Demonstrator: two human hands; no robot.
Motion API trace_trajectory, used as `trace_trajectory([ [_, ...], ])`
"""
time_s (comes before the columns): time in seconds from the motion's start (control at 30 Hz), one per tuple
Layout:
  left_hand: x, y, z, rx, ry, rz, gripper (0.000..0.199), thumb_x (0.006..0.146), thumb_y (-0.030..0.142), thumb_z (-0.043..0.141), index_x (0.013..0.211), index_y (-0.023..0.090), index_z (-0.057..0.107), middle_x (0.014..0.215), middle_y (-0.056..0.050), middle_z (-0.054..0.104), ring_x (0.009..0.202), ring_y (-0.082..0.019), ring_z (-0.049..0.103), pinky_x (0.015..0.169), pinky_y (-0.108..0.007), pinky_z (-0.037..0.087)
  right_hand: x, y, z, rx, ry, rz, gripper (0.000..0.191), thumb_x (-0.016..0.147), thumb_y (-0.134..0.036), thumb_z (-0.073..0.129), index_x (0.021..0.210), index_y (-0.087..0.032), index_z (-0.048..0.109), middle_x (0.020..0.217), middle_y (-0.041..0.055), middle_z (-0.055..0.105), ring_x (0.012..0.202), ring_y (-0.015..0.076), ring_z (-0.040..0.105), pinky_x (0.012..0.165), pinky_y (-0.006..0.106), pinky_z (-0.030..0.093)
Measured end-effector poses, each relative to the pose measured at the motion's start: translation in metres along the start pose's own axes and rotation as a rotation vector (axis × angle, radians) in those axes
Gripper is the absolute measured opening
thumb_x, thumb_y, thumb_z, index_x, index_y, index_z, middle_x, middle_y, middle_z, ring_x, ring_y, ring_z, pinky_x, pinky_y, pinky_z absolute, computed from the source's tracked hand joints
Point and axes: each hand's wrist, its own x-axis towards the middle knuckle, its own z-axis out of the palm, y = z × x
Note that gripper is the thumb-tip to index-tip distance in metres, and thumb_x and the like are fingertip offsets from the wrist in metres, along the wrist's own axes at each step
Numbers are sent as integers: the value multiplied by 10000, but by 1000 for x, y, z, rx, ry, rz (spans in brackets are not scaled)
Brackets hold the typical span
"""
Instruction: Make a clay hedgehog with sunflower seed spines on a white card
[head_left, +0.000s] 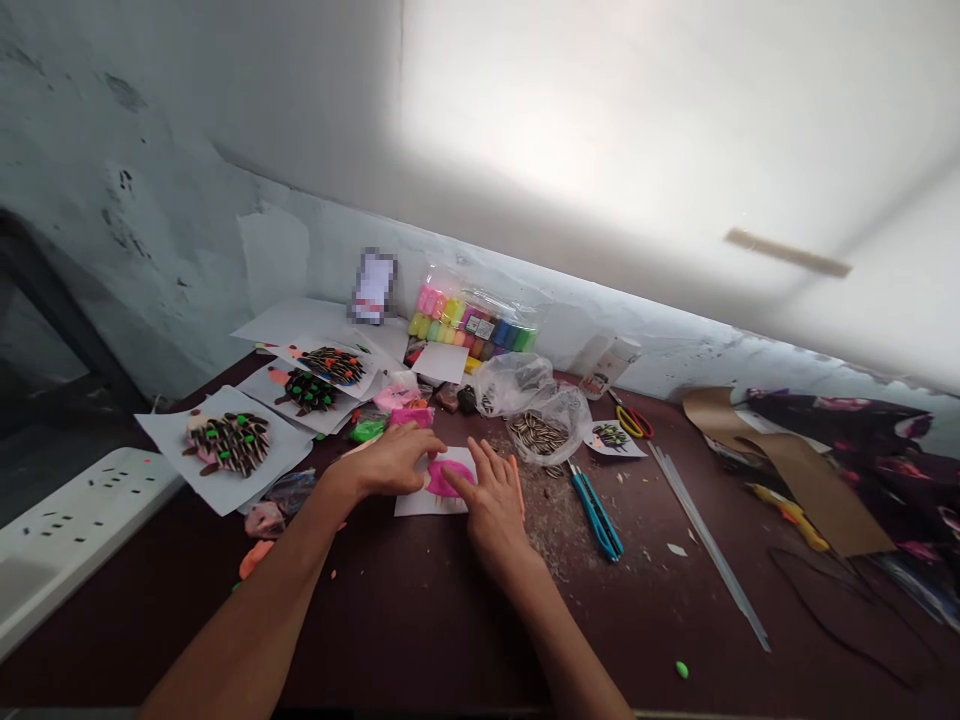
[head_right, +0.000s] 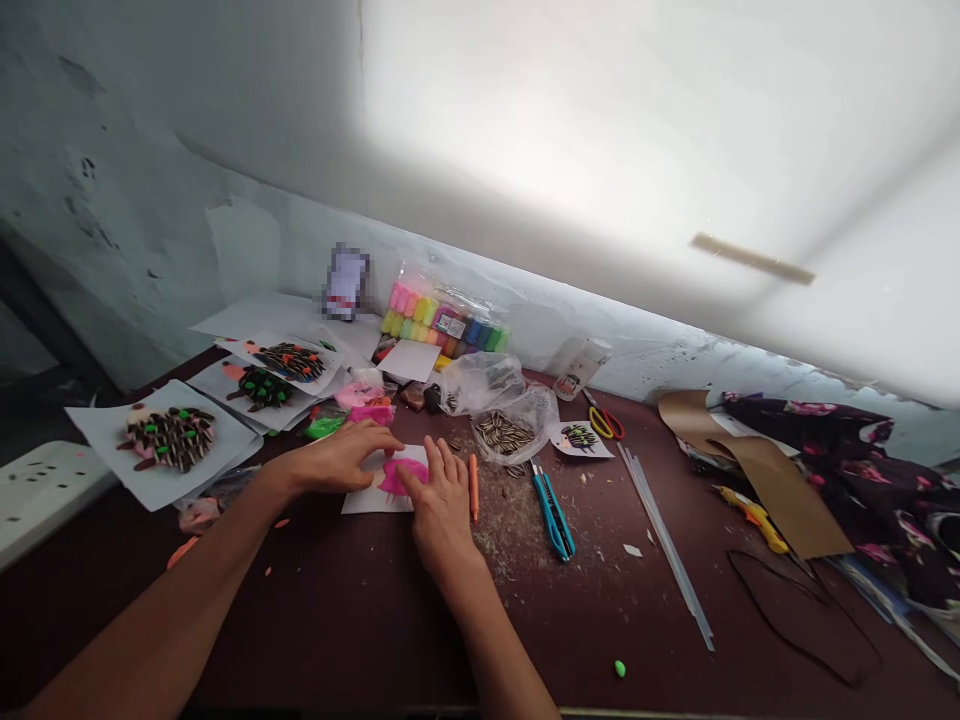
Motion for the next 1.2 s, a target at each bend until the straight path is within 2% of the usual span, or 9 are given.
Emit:
trace_trajectory([
  [0.23, 1, -4, 1, -64, 29, 17, 552, 697, 113, 516, 1237, 177, 611, 1298, -94, 629, 1217, -255, 541, 1068, -377, 403, -2, -1, 1, 4, 41, -64, 519, 905, -115, 540, 1346, -389, 554, 1558, 72, 349, 1432, 290, 288, 1110, 505, 262],
  [0.37, 3, -6, 4, -63, 67, 23, 543, 679, 109, 516, 1203, 181, 640, 1238, -91, 666, 1186, -264, 566, 1048, -385, 424, 0, -3, -2, 24, 6, -86, 508, 903, -112, 544, 1332, -382, 573, 1536, 74, 389, 1424, 289, 308, 1096, 478, 297],
  [0.57, 10, -4, 0, -130, 311, 8, 367, 784, 151, 480, 1078, 196, 695, 1019, -57, 732, 936, -204, 657, 875, -316, 508, 7, -2, -4, 41, 54, -21, 499, 896, -78, 512, 1281, -377, 618, 1529, 67, 399, 1404, 274, 337, 1080, 479, 305],
  [0.7, 11, -8, -6, -82, 514, -41, 357, 853, 182, 442, 1128, 189, 669, 1143, -82, 685, 1088, -228, 602, 978, -352, 469, 16, -1, -7, 42, 32, -30, 417, 904, -109, 518, 1188, -363, 686, 1529, 57, 397, 1408, 282, 324, 1065, 462, 313],
  [0.83, 13, -18, 1, 66, 519, -156, 498, 815, 157, 494, 1311, 169, 544, 1336, -107, 586, 1271, -276, 483, 1142, -433, 321, 27, 4, -10, 82, 63, -45, 375, 876, -76, 504, 1082, -281, 741, 1483, 90, 449, 1388, 290, 347, 1060, 443, 326],
  [0.9, 15, -22, 7, 125, 488, -178, 536, 810, 146, 507, 1345, 177, 508, 1389, -104, 551, 1327, -281, 435, 1169, -436, 272, 32, 8, -9, 140, 177, 3, 393, 860, -47, 473, 1114, -216, 720, 1424, 132, 498, 1337, 275, 407, 1053, 418, 342],
  [1.0, 18, -26, 12, 154, 456, -234, 542, 821, 141, 505, 1362, 179, 495, 1362, -116, 571, 1333, -299, 425, 1141, -435, 303, 36, 15, -5, 267, 335, 73, 331, 881, -88, 445, 1095, -160, 687, 1195, 139, 628, 1109, 225, 555, 954, 354, 415],
  [1.1, 18, -27, 12, 155, 440, -260, 494, 832, 146, 500, 1325, 161, 537, 1280, -145, 611, 1292, -325, 457, 1099, -464, 338, 35, 22, 0, 326, 373, 130, 240, 918, -192, 442, 923, -155, 679, 917, 98, 664, 870, 206, 581, 800, 317, 441],
  [1.2, 17, -24, 7, 130, 488, -229, 433, 835, 161, 506, 1258, 206, 589, 1264, -120, 613, 1274, -317, 470, 1082, -475, 349, 32, 28, 2, 389, 379, 173, 240, 918, -240, 451, 821, -161, 655, 812, 76, 652, 774, 191, 566, 721, 293, 416],
])
